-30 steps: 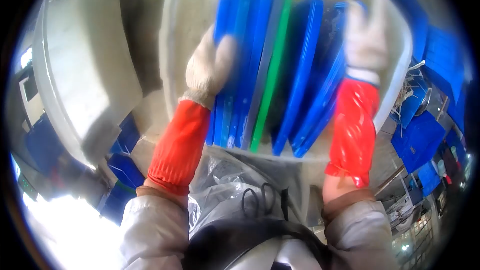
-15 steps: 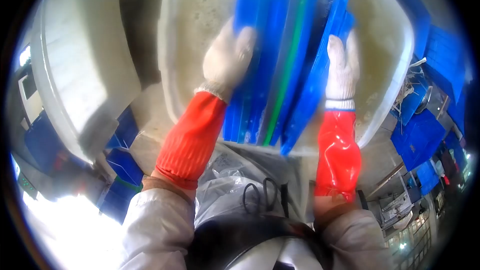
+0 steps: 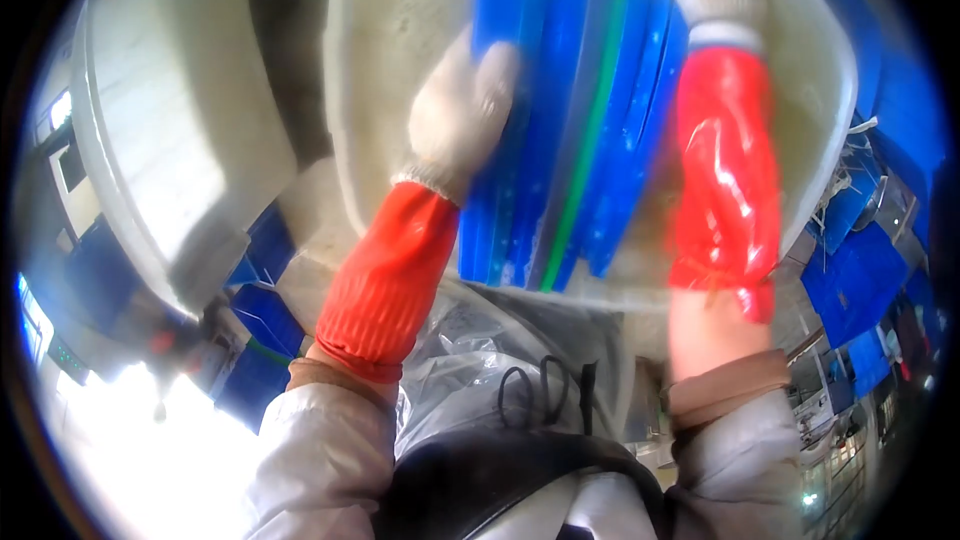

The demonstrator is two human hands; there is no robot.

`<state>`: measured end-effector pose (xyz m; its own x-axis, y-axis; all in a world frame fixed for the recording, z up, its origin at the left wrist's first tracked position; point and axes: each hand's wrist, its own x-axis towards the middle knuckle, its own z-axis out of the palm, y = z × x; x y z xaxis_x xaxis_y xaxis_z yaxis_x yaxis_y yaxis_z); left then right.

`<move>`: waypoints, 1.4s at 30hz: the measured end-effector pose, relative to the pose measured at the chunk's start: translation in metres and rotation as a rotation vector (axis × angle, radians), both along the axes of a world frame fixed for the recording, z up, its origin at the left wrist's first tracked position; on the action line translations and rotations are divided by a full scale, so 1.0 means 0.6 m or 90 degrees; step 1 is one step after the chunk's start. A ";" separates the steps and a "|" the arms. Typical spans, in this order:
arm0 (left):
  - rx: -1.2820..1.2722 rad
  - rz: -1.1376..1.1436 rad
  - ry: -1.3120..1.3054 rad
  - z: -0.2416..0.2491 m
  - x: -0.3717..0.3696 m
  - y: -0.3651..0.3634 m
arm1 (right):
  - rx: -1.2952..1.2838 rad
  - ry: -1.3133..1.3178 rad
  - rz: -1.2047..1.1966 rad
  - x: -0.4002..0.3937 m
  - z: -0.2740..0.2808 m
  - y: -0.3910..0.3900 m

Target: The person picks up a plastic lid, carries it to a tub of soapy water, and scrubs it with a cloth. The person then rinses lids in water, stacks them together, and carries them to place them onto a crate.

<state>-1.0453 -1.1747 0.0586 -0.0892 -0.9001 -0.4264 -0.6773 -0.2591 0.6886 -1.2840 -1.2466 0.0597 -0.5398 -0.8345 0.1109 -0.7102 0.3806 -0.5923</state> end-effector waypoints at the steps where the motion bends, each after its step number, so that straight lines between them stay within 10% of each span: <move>1: 0.009 0.005 0.013 0.003 0.000 -0.001 | -0.086 0.054 0.150 -0.016 -0.011 -0.027; 6: 0.019 0.028 0.017 -0.006 -0.003 0.006 | -0.104 0.146 0.433 -0.033 -0.040 -0.056; 20: 0.034 0.005 0.167 -0.017 -0.016 0.014 | -0.066 -0.016 0.142 -0.005 0.017 0.163; 25: 0.064 -0.001 0.169 -0.002 -0.015 0.019 | 0.271 -0.149 0.142 0.061 0.037 0.341; 42: -0.027 0.083 0.184 0.004 0.002 0.060 | 0.388 -0.137 0.166 0.088 0.023 0.288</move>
<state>-1.0440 -1.1388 0.0611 -0.0835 -0.9284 -0.3620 -0.4154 -0.2978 0.8595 -1.2312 -1.0735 0.0736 -0.2700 -0.8197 -0.5051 -0.7144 0.5223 -0.4657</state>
